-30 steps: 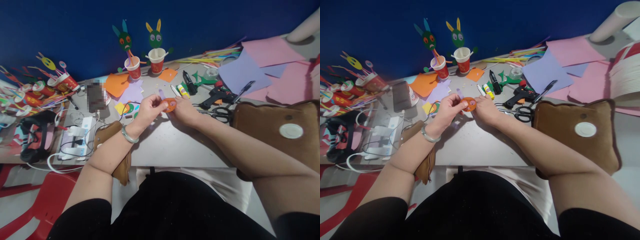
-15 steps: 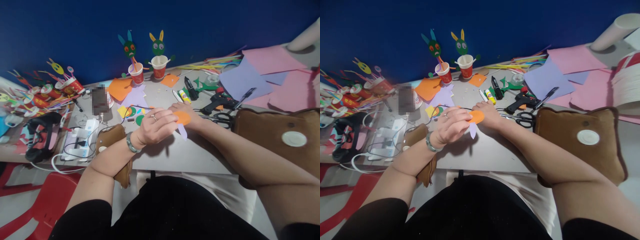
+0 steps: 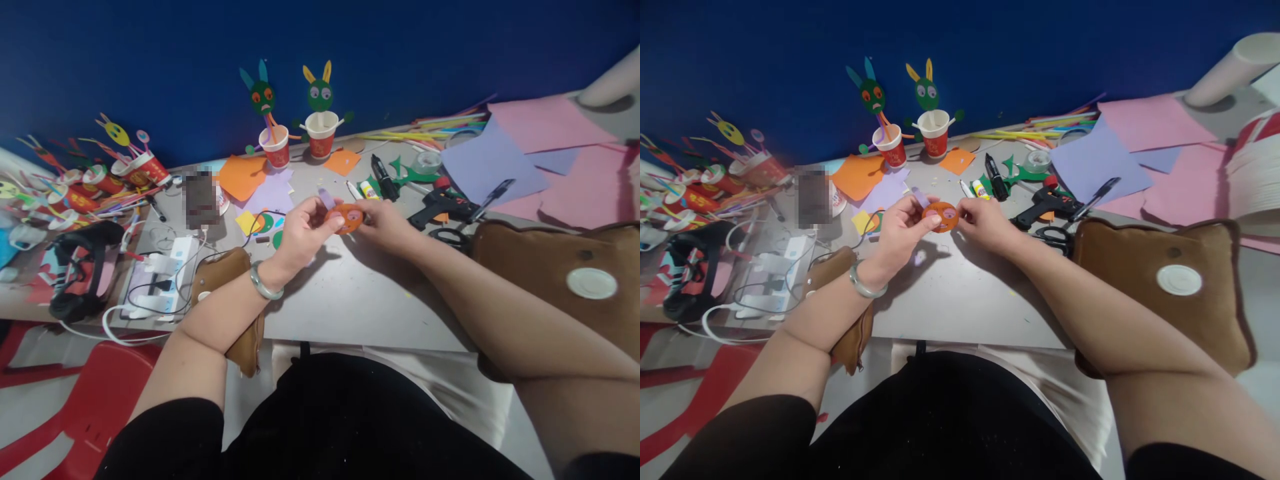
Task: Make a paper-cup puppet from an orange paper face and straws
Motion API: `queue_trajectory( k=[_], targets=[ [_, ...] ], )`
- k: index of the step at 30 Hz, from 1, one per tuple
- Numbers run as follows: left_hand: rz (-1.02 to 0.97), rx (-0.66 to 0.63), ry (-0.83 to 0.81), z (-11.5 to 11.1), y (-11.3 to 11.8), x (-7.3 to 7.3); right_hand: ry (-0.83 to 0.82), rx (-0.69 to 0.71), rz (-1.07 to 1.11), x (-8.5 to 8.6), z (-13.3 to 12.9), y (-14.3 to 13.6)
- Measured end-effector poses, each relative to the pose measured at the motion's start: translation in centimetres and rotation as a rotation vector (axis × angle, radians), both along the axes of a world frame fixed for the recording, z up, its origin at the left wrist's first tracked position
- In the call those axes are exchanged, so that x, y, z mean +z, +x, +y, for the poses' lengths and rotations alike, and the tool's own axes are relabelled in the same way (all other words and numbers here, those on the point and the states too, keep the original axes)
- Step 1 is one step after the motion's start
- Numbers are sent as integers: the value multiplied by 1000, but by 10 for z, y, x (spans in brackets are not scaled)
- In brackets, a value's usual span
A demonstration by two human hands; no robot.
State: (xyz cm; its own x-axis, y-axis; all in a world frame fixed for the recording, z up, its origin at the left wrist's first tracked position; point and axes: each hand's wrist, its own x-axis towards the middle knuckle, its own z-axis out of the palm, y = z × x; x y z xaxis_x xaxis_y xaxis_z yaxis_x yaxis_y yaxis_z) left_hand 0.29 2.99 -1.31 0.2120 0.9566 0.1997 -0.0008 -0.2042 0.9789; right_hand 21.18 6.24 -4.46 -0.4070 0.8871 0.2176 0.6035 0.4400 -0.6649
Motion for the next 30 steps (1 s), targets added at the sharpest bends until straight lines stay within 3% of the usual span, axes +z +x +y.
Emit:
queue_trajectory(
  k=[5,11,15,21,30],
  targets=[
    [-161,-55,-276,7,-2,-2,-287,-196,470,18,1,17],
    [-90,-120,-395,2,-3,0,-319,-358,538,37,-7,15],
    [-57,-119,-427,1,0,1,-404,-345,574,41,-14,10],
    [-2,-118,-450,0,0,2,-372,-244,598,33,-17,10],
    [6,-124,-450,1,3,5,-327,-216,544,28,-18,8]
  ],
)
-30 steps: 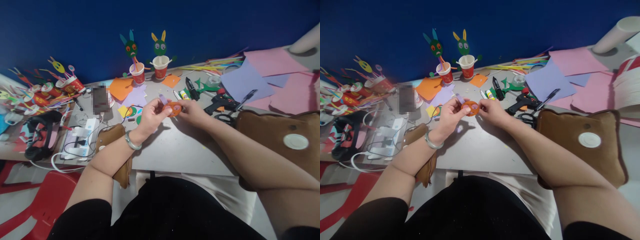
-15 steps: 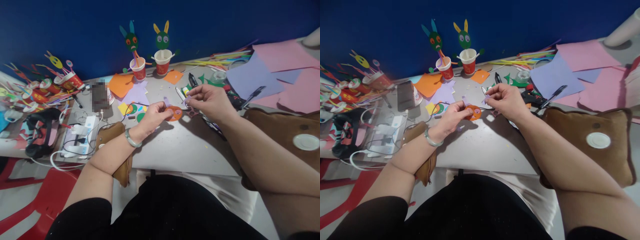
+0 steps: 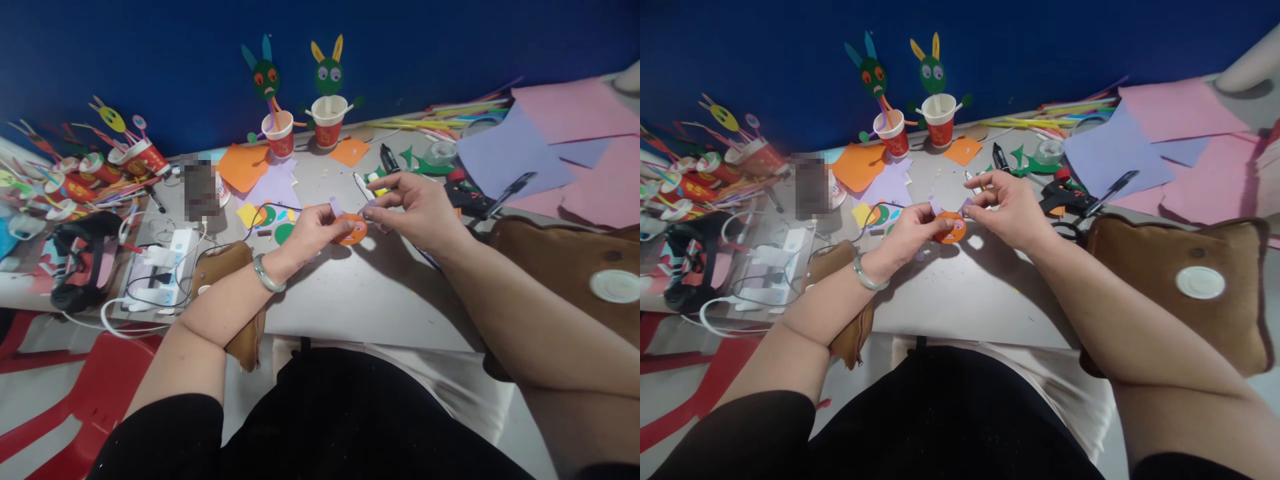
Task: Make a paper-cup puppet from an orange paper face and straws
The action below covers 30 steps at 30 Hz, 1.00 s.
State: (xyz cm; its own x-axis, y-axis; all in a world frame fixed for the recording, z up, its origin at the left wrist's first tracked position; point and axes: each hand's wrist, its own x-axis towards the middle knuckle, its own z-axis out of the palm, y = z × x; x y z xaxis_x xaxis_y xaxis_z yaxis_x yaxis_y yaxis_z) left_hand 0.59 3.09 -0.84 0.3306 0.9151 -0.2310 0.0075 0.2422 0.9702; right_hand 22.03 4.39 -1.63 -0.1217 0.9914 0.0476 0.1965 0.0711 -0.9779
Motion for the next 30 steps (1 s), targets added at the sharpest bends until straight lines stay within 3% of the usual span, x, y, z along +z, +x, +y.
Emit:
queue_trajectory(
  k=[12,22,30],
  targets=[
    [56,-37,103,1,-3,-7,-44,0,22,9,-8,-7],
    [75,-50,133,2,-5,-13,2,1,22,-14,-1,-3],
    [131,-44,131,1,-4,-7,-34,9,41,-13,-1,-3]
  ],
)
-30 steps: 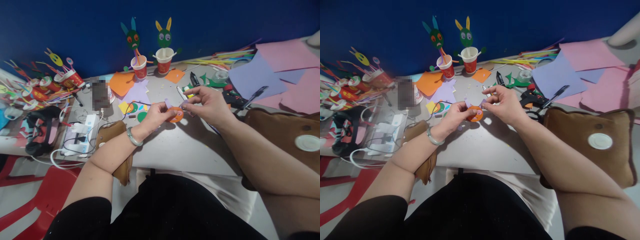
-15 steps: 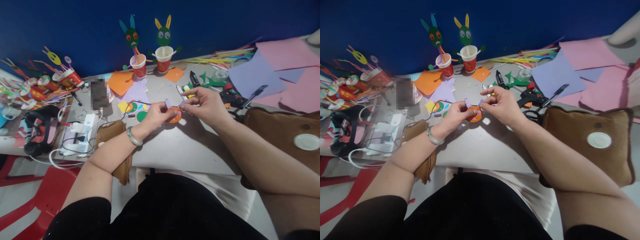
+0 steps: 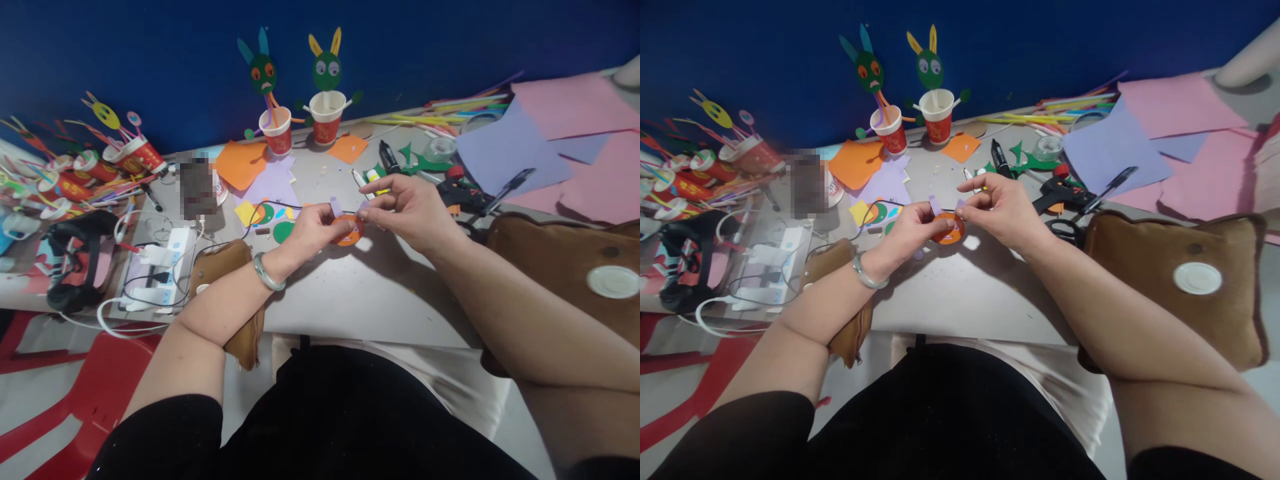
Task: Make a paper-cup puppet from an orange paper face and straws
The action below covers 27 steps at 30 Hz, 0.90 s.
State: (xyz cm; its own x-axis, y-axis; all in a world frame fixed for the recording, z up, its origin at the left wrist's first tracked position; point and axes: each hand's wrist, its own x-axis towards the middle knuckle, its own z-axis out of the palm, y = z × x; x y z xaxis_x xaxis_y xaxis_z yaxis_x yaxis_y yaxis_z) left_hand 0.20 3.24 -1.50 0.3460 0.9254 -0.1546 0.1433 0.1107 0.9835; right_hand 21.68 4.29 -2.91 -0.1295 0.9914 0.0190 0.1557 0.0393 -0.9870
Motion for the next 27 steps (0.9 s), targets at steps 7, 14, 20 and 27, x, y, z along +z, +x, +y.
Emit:
queue_trajectory(
  k=[7,14,20,27],
  targets=[
    [-23,-17,-9,2,-1,-4,-10,28,-5,17,-6,-3],
    [-85,-24,-14,1,1,-8,-42,29,10,21,-8,-5],
    [-58,-13,-11,1,1,-7,-23,39,16,20,-8,-6],
    [-45,-22,2,-1,3,-3,38,-12,14,14,-4,-3]
  ],
)
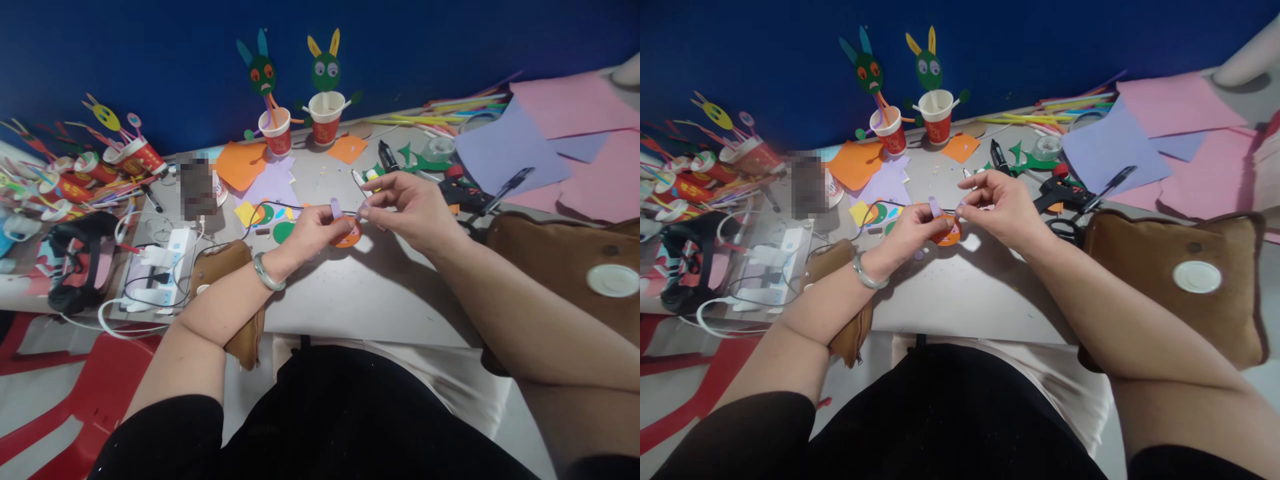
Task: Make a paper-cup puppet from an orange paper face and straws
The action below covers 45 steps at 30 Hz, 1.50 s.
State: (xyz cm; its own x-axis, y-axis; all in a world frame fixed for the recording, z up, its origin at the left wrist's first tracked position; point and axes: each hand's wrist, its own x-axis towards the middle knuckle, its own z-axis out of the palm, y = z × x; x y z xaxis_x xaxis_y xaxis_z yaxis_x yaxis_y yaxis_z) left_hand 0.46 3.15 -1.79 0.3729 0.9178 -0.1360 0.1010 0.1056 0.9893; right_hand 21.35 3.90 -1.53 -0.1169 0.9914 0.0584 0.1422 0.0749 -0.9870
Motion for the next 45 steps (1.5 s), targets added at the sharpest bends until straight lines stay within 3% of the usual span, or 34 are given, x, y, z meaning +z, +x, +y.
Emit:
queue_trajectory(
  k=[12,18,23,28,31,39,45],
  targets=[
    [65,7,-2,-2,0,11,12,-43,15,6,-2,1],
    [36,33,-17,-2,0,9,79,-79,-28,10,-6,-3],
    [-32,73,-26,1,0,5,92,-178,79,8,-2,-4],
    [-75,105,-32,5,0,3,-70,-27,28,2,4,-3],
    [-87,106,-58,6,2,2,-84,57,-21,1,1,-7],
    [-61,80,-94,6,4,1,-49,30,-131,-2,-4,-12],
    [-35,94,-120,6,4,2,-58,5,-83,-5,-2,-10]
  ],
)
